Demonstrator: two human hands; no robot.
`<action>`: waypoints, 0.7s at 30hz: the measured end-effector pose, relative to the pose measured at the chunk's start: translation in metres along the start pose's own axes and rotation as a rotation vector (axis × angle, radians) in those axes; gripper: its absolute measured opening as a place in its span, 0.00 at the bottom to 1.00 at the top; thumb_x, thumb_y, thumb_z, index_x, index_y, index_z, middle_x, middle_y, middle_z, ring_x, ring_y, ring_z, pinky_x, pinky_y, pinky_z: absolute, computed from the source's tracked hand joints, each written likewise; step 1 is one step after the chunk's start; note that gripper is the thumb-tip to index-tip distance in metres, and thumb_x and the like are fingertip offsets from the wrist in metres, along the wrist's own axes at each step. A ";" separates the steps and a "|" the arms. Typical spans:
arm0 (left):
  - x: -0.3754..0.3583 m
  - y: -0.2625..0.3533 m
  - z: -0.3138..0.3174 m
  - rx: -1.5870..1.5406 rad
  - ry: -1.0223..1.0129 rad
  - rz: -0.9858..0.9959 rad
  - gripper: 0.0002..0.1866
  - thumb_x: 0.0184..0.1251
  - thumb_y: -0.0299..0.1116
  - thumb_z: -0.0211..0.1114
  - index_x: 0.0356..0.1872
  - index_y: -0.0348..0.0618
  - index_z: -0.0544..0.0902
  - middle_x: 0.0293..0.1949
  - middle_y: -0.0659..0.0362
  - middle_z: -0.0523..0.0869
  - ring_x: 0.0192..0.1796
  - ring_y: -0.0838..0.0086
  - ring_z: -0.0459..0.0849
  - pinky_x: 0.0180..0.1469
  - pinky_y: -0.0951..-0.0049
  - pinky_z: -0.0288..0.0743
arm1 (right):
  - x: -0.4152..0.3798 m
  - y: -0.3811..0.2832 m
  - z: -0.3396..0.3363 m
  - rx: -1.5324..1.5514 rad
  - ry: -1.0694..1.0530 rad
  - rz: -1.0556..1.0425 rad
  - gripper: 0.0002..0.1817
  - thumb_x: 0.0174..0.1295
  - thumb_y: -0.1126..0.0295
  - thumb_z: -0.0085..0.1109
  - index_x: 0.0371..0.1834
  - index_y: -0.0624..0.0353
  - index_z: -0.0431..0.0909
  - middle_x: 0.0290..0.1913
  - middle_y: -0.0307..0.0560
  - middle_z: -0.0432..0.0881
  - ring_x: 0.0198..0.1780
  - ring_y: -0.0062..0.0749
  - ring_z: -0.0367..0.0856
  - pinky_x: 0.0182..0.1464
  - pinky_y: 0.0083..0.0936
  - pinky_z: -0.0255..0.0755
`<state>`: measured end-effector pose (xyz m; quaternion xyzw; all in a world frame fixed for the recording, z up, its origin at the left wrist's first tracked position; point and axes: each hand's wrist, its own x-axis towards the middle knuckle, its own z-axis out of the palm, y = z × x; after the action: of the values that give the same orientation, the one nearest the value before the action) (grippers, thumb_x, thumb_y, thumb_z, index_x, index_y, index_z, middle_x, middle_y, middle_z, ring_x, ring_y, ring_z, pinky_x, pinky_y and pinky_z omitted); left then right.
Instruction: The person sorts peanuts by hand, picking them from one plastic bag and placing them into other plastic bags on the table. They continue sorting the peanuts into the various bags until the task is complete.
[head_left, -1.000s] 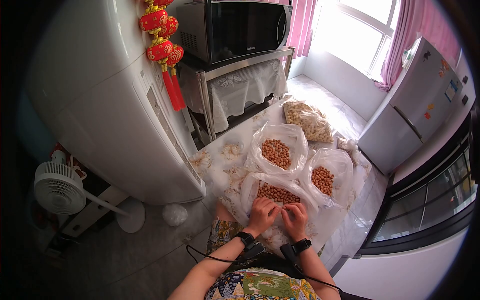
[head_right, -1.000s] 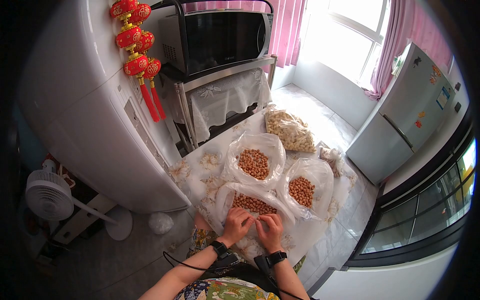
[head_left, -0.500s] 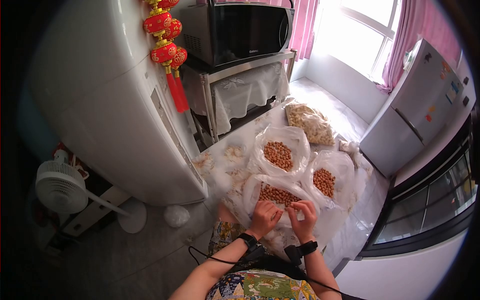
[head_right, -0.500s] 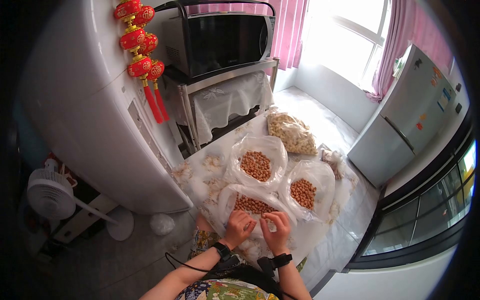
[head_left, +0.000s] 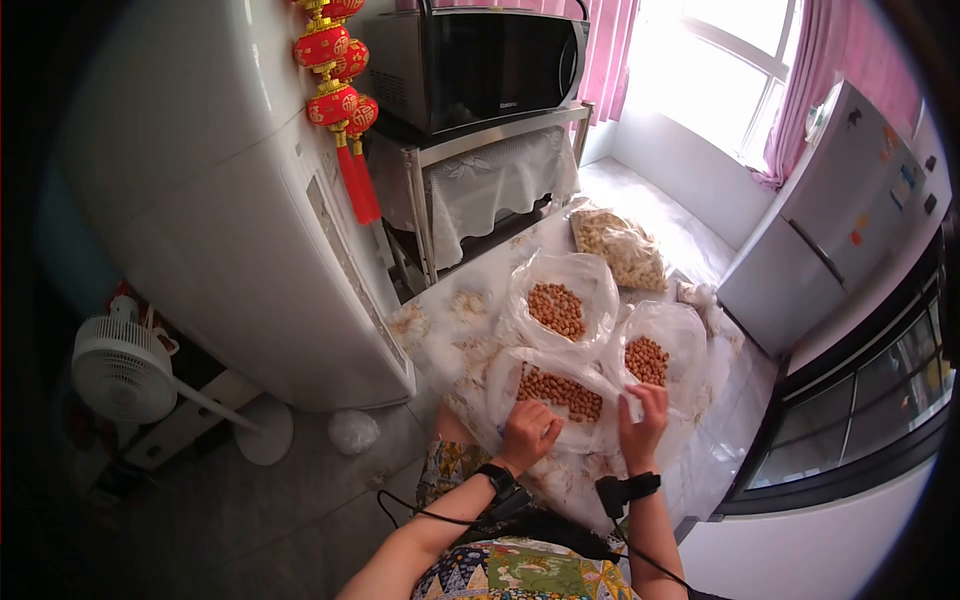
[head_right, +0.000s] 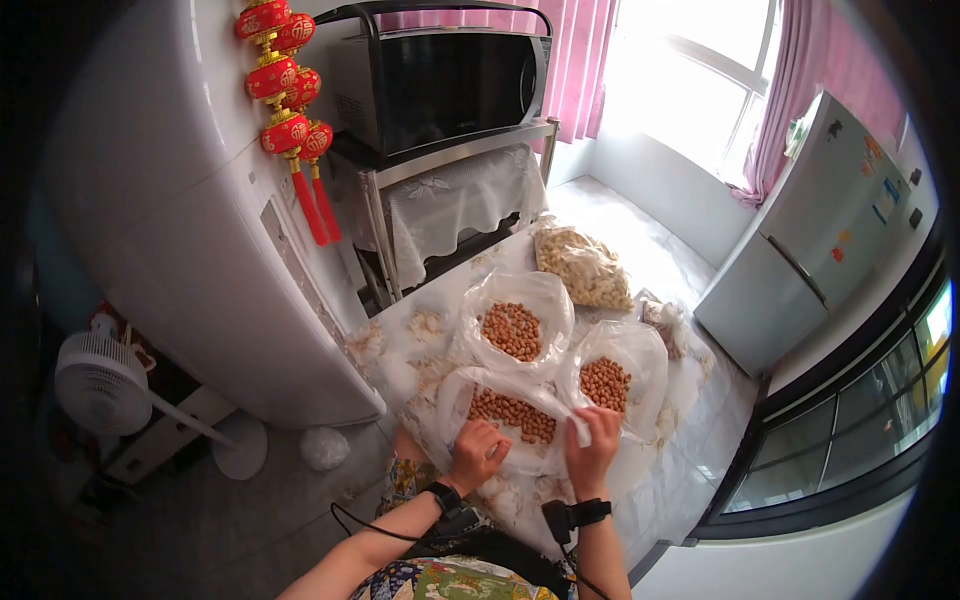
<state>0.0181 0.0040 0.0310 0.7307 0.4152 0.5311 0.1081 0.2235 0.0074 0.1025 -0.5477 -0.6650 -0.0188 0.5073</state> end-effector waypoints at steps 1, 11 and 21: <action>0.000 0.000 0.000 0.002 -0.004 -0.013 0.07 0.65 0.30 0.72 0.30 0.42 0.83 0.32 0.55 0.83 0.42 0.57 0.84 0.48 0.58 0.76 | -0.004 -0.011 0.003 0.043 -0.055 -0.020 0.10 0.56 0.81 0.71 0.41 0.59 0.86 0.41 0.49 0.84 0.48 0.48 0.81 0.53 0.40 0.75; 0.002 0.004 -0.001 0.011 0.010 0.027 0.06 0.64 0.30 0.72 0.30 0.42 0.83 0.31 0.55 0.83 0.41 0.56 0.84 0.47 0.58 0.78 | -0.055 0.000 0.043 0.173 -0.218 0.050 0.09 0.54 0.80 0.72 0.38 0.57 0.87 0.40 0.46 0.84 0.48 0.46 0.81 0.51 0.39 0.77; 0.006 0.007 -0.038 -0.030 0.057 -0.163 0.03 0.63 0.25 0.71 0.36 0.42 0.85 0.37 0.53 0.87 0.45 0.53 0.84 0.51 0.56 0.79 | -0.064 -0.001 0.044 0.082 -0.214 0.090 0.10 0.53 0.79 0.73 0.39 0.57 0.86 0.48 0.48 0.82 0.54 0.50 0.79 0.57 0.42 0.75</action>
<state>-0.0105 -0.0066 0.0551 0.6775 0.4681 0.5471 0.1501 0.1863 -0.0129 0.0373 -0.5546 -0.6903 0.0897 0.4558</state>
